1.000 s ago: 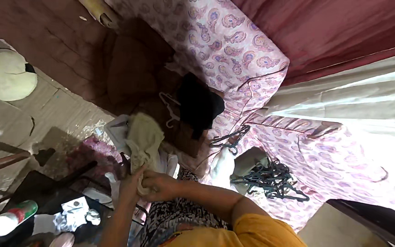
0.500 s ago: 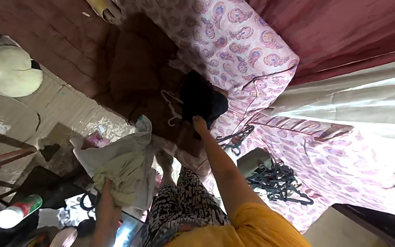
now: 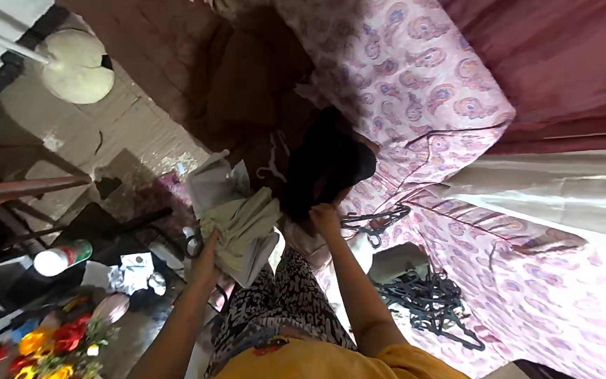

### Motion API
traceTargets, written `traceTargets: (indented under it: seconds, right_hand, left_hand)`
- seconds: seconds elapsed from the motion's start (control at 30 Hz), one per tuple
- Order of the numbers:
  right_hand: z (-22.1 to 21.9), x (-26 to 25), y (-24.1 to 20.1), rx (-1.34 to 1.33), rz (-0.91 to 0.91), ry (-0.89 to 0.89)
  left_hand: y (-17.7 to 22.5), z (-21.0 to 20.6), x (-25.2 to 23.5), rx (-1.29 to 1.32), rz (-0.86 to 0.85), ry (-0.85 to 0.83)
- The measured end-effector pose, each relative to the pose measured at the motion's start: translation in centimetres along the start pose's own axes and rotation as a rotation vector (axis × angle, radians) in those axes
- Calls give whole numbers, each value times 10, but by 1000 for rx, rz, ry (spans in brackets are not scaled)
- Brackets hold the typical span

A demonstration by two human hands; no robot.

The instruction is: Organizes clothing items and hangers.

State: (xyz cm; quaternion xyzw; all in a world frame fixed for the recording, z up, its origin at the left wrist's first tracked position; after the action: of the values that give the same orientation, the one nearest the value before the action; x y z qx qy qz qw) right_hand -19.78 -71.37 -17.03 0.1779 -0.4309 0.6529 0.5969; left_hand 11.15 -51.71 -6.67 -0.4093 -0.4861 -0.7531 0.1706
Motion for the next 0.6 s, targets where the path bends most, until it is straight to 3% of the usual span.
traceTargets:
  seconds: [0.17,0.3,0.4,0.6]
  right_hand:
    - [-13,-63,-42,149,49,-80]
    - [-57,-117,-82,239,168,-146]
    - [-84,-138,-82,289,102,-207]
    - [-91,-155,-59,516,-52,-245]
  left_hand:
    - [-1,-4,-4,-20,-8,-17]
    - [-8,5,-14,-4,-26,33]
    - [-18,9,-24,-11,-12,41]
    - [-36,19,-33,3,44,96]
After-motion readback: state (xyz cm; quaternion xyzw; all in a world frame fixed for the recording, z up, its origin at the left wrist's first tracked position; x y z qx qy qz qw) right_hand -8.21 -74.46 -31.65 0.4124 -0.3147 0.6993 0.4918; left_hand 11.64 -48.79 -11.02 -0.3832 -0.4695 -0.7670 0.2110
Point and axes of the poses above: each hand's wrist, its own x-axis away from the middle knuckle, its own z-axis out of the back of the hand, y = z × x, the point moved 9 cm from there along -x, towards the middle knuckle, and after that the axes turned 15 degrees about x, right-handed, at the moved point
